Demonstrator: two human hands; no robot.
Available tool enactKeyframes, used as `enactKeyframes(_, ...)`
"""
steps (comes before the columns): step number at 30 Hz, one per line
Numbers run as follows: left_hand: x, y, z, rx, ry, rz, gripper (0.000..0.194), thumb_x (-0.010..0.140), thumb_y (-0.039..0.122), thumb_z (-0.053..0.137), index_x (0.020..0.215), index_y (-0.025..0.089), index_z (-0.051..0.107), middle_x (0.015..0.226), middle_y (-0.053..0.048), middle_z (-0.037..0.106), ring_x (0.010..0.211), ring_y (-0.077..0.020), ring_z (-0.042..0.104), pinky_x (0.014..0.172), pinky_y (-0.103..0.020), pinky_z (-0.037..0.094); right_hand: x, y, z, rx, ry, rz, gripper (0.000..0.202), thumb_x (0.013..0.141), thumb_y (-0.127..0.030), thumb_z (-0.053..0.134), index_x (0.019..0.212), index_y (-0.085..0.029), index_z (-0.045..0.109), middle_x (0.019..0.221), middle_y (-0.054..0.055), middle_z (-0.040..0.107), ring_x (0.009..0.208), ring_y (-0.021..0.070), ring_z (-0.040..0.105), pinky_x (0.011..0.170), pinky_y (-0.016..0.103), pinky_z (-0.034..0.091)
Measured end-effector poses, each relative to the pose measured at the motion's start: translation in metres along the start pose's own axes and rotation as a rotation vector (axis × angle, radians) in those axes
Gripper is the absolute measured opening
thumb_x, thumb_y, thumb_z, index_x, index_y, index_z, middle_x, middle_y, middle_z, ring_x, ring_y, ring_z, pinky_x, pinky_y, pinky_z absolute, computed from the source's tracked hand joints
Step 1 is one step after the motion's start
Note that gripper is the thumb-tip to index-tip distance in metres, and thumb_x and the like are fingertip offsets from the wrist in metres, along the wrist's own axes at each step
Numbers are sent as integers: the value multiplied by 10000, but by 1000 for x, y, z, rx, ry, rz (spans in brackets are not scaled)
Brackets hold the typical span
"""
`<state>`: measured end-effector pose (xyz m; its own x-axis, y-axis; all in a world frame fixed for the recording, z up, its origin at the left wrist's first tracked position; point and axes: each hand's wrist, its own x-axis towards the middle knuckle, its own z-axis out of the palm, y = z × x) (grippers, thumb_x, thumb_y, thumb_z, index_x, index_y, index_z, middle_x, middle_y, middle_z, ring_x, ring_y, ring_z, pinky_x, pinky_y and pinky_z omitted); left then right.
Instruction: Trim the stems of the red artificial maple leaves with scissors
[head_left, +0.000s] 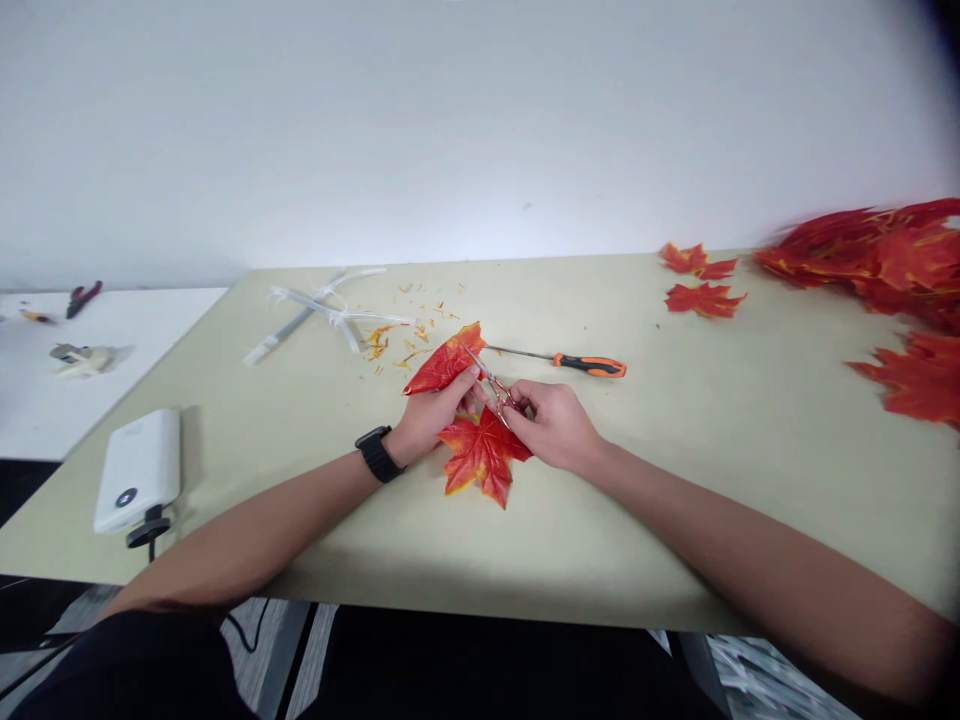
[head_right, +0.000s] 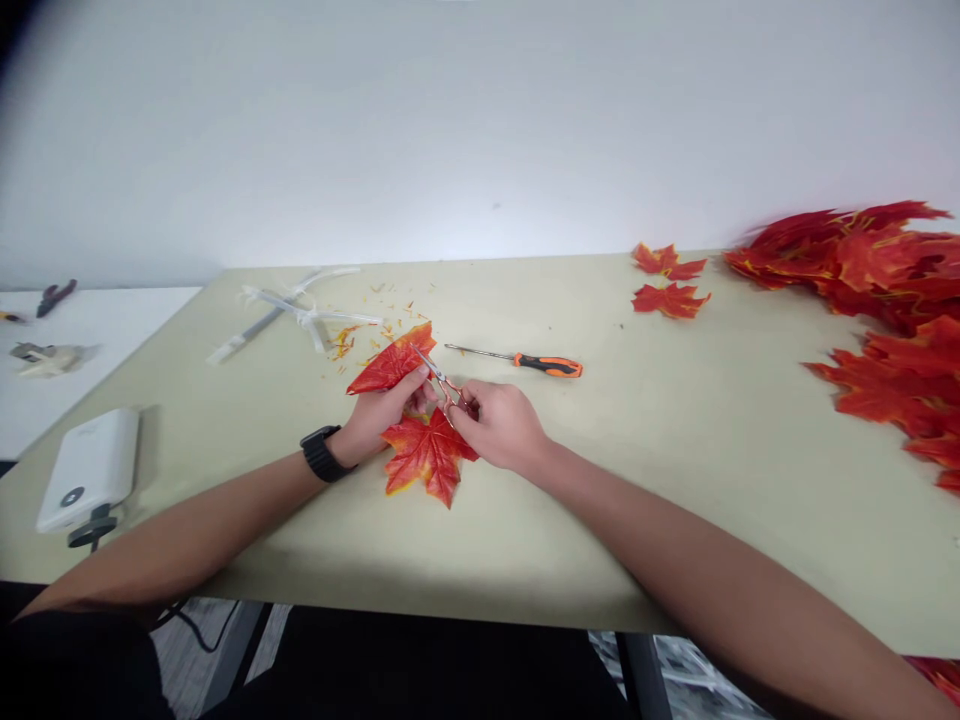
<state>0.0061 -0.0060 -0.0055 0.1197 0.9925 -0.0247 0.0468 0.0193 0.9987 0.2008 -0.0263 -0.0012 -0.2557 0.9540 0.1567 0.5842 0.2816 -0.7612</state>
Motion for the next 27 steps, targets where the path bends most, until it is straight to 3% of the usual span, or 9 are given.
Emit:
enactKeyframes(21, -1, 1, 1, -8, 3, -1, 431, 929, 524, 645, 662, 192, 711, 682, -23, 649, 602, -118, 546, 595, -260, 440, -1, 0, 1, -18, 15, -2, 280, 878, -337, 602, 664, -203, 480, 537, -38, 532, 489, 105, 439, 499, 247, 314)
enactKeyframes(27, -1, 2, 2, -97, 0, -16, 350, 892, 483, 691, 706, 187, 693, 752, -21, 675, 636, -123, 558, 641, -266, 474, -2, -2, 1, -25, 14, 6, 274, 875, -320, 591, 658, -204, 472, 528, -38, 519, 485, 106, 429, 498, 253, 304)
